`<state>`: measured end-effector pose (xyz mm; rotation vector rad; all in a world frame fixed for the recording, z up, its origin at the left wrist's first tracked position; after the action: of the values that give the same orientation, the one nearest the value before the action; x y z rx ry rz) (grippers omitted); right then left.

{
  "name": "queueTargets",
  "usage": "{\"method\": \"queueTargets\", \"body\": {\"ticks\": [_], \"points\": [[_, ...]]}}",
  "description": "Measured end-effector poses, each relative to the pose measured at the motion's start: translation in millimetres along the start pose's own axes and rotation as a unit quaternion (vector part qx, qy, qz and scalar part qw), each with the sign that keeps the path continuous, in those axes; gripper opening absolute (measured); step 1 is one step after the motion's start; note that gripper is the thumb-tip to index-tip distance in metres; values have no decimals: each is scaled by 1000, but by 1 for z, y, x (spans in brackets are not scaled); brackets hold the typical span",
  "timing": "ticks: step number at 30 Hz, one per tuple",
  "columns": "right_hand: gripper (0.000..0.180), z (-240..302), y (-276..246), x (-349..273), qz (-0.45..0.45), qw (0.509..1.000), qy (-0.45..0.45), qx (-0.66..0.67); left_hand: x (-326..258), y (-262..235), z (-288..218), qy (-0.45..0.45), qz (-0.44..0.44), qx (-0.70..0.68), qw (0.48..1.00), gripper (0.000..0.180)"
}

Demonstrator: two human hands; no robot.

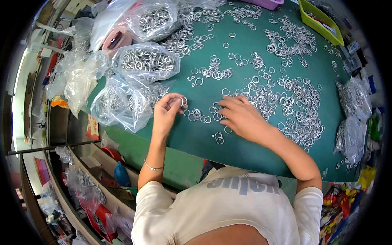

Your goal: The person gathers metal rings on a green workbench by hand, picking them up individually and in small clusters before placing them into plastic bags.

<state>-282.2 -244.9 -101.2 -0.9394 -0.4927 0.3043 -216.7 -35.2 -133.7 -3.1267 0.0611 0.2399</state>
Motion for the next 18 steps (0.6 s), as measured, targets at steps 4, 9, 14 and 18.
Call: {"method": "queueTargets", "body": {"ticks": [4, 9, 14, 18], "points": [[28, -2, -29, -26, -103, 992, 57, -35, -15, 10, -8, -73, 101, -69, 990, 15], [52, -2, -25, -52, -31, 994, 83, -68, -16, 11, -32, -18, 54, -16, 998, 12], [51, 0, -17, -57, -60, 992, 96, -55, -9, -5, -76, 157, -85, 62, 982, 13], [46, 1, -18, -56, -72, 992, 88, -46, 8, -16, -133, 477, -257, 356, 761, 18]]}}
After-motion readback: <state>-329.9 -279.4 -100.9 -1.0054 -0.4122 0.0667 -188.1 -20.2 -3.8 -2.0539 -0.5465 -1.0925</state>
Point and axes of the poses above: each hand's wrist, its own x-axis towards the middle knuckle, its own y-axis out of the palm, z = x × y, the point moved 4 cm from there along x, towards the middle knuckle, and after that the axes turned 11 degrees about -z, right-handed, at the moved point
